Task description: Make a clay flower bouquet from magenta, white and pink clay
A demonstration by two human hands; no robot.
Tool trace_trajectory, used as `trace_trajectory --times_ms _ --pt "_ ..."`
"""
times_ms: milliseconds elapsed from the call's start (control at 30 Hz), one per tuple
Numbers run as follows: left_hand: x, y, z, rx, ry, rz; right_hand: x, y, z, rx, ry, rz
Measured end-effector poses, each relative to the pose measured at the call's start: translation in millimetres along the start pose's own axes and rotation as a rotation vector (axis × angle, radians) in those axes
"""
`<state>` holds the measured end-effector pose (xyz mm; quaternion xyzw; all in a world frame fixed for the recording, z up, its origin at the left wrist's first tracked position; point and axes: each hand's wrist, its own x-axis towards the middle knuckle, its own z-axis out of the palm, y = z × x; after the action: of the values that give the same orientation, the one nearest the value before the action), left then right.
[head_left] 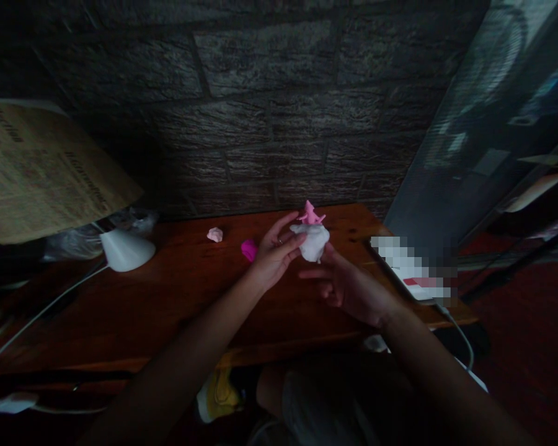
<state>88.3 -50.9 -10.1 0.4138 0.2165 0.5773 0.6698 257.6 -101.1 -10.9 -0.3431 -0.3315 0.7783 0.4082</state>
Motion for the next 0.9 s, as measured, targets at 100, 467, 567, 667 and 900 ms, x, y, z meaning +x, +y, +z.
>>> trace_trajectory --times_ms 100,467,567,667,900 --pt "-1.1 0.9 0.5 0.045 -0.006 -0.011 -2.8 -3.3 -5.6 -0.258 0.098 -0.233" --pt "-0.8 -2.5 1.9 0.059 -0.059 -0.074 6.0 -10.3 -21.8 -0.487 0.102 -0.695" --pt "-0.6 -3.5 2.7 0.086 -0.043 -0.070 5.7 -10.0 -23.5 -0.522 0.143 -0.729" --pt "0.9 -6.3 0.2 0.145 -0.021 -0.058 7.1 -9.0 -26.2 -0.628 0.120 -0.748" --pt "3.6 -11.7 -5.8 0.287 0.041 0.024 15.0 -2.9 -34.1 -0.787 0.186 -0.865"
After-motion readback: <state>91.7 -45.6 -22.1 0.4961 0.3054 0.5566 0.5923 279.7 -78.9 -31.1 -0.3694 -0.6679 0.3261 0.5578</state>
